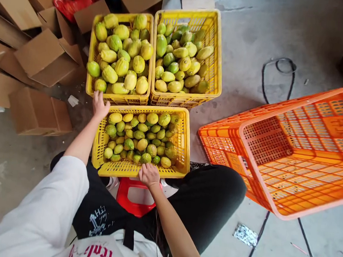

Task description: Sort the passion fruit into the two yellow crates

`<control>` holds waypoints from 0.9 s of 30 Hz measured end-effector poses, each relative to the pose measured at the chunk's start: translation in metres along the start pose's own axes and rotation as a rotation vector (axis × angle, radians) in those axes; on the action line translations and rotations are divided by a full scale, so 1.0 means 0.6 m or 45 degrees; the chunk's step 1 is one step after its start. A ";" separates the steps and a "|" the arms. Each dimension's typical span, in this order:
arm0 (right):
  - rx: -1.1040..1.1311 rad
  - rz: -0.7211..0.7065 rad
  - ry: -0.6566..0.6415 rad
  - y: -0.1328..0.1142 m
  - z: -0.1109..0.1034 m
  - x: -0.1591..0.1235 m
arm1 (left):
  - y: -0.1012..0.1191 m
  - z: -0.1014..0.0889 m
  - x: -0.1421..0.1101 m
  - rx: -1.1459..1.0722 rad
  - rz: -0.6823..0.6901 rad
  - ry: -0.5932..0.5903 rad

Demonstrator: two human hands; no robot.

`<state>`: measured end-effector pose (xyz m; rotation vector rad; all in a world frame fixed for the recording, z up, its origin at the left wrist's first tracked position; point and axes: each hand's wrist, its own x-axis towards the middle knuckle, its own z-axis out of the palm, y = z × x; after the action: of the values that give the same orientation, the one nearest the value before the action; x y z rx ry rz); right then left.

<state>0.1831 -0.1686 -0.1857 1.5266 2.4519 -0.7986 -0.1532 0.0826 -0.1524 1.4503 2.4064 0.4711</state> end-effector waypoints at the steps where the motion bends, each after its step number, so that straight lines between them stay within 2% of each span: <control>1: 0.014 0.012 -0.039 -0.001 -0.005 0.001 | 0.002 0.011 -0.040 0.073 0.062 0.010; 3: 0.031 0.026 -0.081 -0.003 -0.014 0.003 | 0.003 0.031 -0.121 0.202 0.158 -0.077; 4: 0.033 0.029 -0.090 -0.004 -0.017 0.003 | 0.000 0.040 -0.160 0.241 0.150 -0.151; 5: 0.032 0.030 -0.094 -0.005 -0.020 0.004 | -0.005 0.049 -0.198 0.288 0.114 -0.268; 8: 0.018 0.026 -0.092 -0.007 -0.024 0.005 | -0.028 0.072 -0.302 0.508 0.133 -0.794; 10: 0.010 0.020 -0.080 -0.009 -0.027 0.006 | -0.040 0.086 -0.360 0.606 0.096 -1.031; 13: 0.007 0.019 -0.071 -0.011 -0.033 0.008 | -0.044 0.099 -0.417 0.628 0.035 -0.969; 16: 0.011 0.025 -0.062 -0.014 -0.037 0.010 | -0.035 0.097 -0.436 0.537 0.010 -0.893; 23: 0.022 0.030 -0.011 -0.020 -0.044 0.013 | -0.006 0.063 -0.455 0.496 -0.024 -1.077; 27: -0.013 0.055 -0.021 -0.023 -0.047 0.013 | 0.020 0.046 -0.492 0.443 -0.023 -1.065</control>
<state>0.1718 -0.1526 -0.1598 1.5577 2.3984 -0.7873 0.0006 -0.1714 -0.1488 1.3652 1.8450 -0.5047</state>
